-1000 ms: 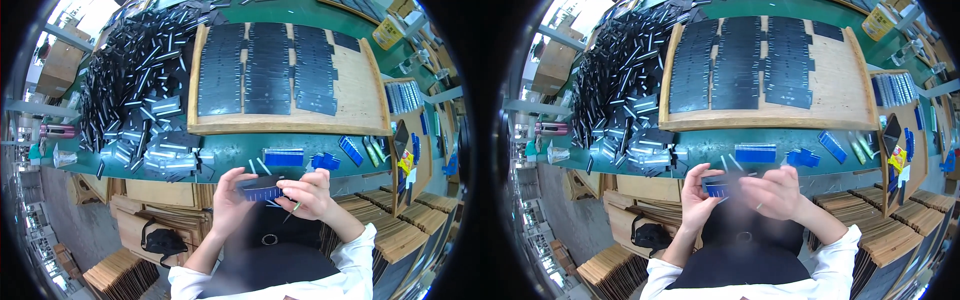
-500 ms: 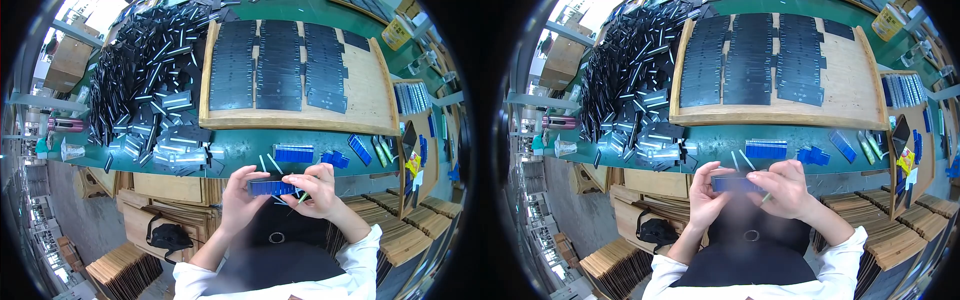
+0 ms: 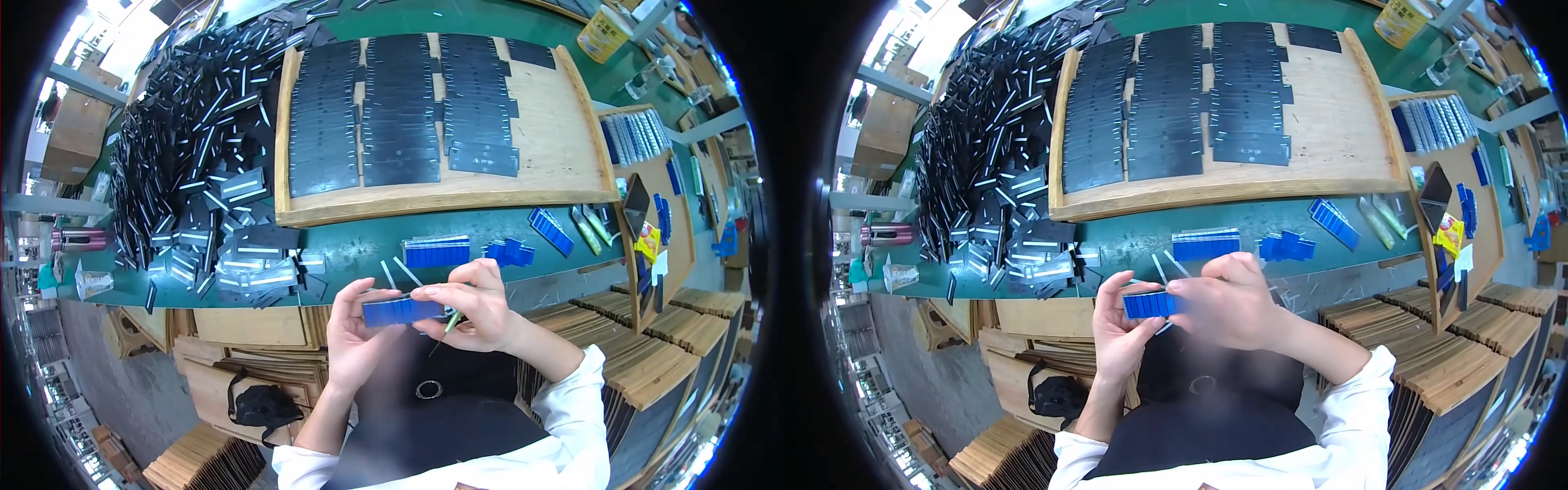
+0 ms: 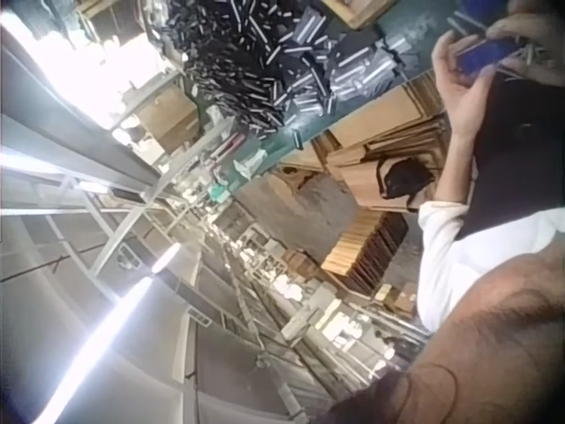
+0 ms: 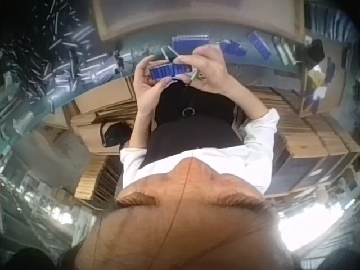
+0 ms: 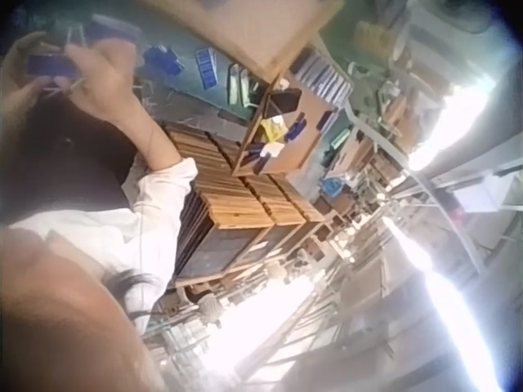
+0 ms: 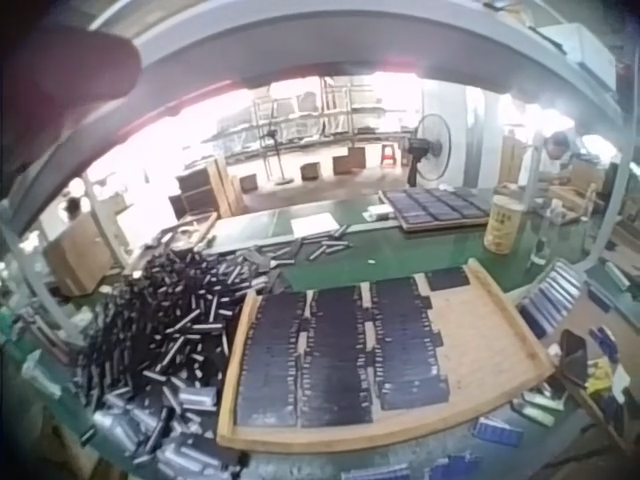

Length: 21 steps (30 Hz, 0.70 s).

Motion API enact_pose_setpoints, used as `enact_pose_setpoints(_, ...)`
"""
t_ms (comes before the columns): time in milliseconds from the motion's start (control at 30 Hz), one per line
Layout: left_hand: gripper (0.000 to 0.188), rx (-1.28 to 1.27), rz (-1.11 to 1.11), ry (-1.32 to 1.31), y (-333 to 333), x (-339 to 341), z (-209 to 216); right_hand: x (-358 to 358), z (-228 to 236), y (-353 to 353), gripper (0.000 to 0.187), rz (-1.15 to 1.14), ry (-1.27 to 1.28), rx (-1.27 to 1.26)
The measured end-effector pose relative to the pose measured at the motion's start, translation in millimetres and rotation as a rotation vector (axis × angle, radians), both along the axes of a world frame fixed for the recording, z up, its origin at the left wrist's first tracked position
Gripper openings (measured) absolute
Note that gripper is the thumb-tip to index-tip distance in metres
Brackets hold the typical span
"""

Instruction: The person assembles small black rectangular plates and blue components into a wooden tray by hand at a factory workbench.

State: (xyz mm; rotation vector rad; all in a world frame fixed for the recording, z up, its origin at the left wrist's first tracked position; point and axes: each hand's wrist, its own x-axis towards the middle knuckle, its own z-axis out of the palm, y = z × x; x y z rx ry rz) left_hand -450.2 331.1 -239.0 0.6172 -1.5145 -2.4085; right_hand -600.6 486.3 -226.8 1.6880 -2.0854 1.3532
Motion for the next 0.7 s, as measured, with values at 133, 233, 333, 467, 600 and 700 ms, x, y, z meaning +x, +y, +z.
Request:
enact_pose_setpoints(133,0.07,0.007,0.004,0.006,-1,-1,-2,-1,0,0,0.061,0.007,-0.003,0.002)
enact_pose_setpoints(233,0.069,0.007,0.0,0.017,0,0,-1,-1,0,1,0.06,0.005,-0.001,0.001)
enact_pose_setpoints(333,0.069,0.013,0.004,0.023,0,0,-1,0,0,1,0.06,0.006,0.002,-0.004)
enact_pose_setpoints(467,0.068,0.006,0.01,0.015,0,0,1,0,-1,1,0.061,0.004,0.003,-0.004)
enact_pose_setpoints(600,0.068,-0.03,0.01,0.023,0,-1,6,-1,0,2,0.066,0.001,-0.007,0.014)
enact_pose_setpoints(700,0.068,-0.103,0.007,0.051,1,2,10,-3,12,-3,0.071,-0.009,-0.11,0.076)
